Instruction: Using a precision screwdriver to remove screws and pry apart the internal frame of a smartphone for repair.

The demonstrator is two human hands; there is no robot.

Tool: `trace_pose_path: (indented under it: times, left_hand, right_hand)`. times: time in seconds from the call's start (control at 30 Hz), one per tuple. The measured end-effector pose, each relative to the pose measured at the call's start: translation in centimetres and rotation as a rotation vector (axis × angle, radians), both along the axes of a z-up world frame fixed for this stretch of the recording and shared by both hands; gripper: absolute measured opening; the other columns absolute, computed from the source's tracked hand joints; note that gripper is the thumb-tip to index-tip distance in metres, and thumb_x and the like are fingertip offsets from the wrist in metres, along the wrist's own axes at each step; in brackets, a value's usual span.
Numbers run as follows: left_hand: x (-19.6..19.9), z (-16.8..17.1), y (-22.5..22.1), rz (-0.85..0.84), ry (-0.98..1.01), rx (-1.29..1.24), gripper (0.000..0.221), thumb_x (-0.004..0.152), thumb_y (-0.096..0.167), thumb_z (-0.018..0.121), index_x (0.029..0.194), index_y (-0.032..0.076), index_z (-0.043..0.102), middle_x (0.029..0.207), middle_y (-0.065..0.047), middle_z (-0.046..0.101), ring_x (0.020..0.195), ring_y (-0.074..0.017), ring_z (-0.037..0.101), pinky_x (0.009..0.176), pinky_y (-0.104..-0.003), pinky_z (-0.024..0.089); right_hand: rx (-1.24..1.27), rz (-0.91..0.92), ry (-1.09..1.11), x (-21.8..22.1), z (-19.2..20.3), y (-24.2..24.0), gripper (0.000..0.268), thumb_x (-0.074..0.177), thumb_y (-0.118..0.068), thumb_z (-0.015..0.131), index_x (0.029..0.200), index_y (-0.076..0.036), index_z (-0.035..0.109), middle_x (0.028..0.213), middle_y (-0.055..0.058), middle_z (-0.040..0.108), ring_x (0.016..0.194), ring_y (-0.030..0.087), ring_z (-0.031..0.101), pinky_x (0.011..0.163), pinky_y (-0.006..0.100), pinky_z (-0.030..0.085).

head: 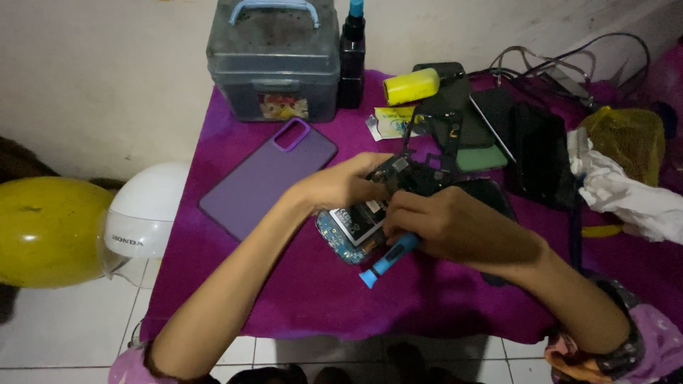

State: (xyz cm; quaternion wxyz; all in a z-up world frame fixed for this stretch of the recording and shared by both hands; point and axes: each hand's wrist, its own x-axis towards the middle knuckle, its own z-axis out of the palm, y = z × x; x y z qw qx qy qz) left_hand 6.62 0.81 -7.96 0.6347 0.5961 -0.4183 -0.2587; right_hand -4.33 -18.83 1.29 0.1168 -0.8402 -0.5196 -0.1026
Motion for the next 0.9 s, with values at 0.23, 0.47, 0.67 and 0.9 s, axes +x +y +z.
trace_pose_path:
  times: [0.23,0.47,0.67,0.9]
  left_hand:
    - [-0.9,1.5,0.5,0.032,-0.046,0.057,0.037,0.097,0.008,0.063,0.133,0.007,0.067,0.117,-0.010,0.073,0.104,-0.0210,0.065,0.100,-0.044,0.052]
    - [-1.7,2.6,0.8,0.049,-0.022,0.051,0.040,0.095,0.006,0.062,0.134,0.004,0.063,0.122,-0.016,0.070,0.114,-0.0267,0.063,0.106,-0.047,0.048]
    - [-1.0,2.2,1.0,0.021,-0.089,0.059,0.035,0.094,0.003,0.060,0.127,0.007,0.069,0.119,-0.010,0.073,0.110,-0.0233,0.066,0.103,-0.043,0.050]
    - [0.1,0.7,0.5,0.017,-0.171,0.096,0.039,0.094,0.004,0.060,0.134,0.005,0.065,0.122,-0.014,0.072,0.112,-0.0270,0.066,0.103,-0.045,0.049]
  right_hand:
    - [0.071,-0.003,0.100,-0.2,0.3,0.1,0.017,0.094,0.005,0.056,0.098,-0.010,0.062,0.099,0.002,0.064,0.062,0.032,0.068,0.047,0.033,0.054]
    - [0.133,0.088,-0.019,0.1,-0.5,-0.4,0.020,0.098,0.001,0.054,0.096,-0.016,0.066,0.092,-0.004,0.063,0.048,0.019,0.061,0.040,0.027,0.049]
    - [0.148,0.121,-0.053,0.8,-2.1,-1.3,0.019,0.099,-0.009,0.057,0.099,-0.018,0.074,0.106,-0.005,0.068,0.048,0.009,0.059,0.041,0.024,0.047]
    - [0.029,0.003,-0.041,0.2,-0.9,0.0,0.019,0.096,0.000,0.056,0.090,-0.015,0.067,0.094,-0.003,0.065,0.047,0.024,0.060,0.043,0.033,0.047]
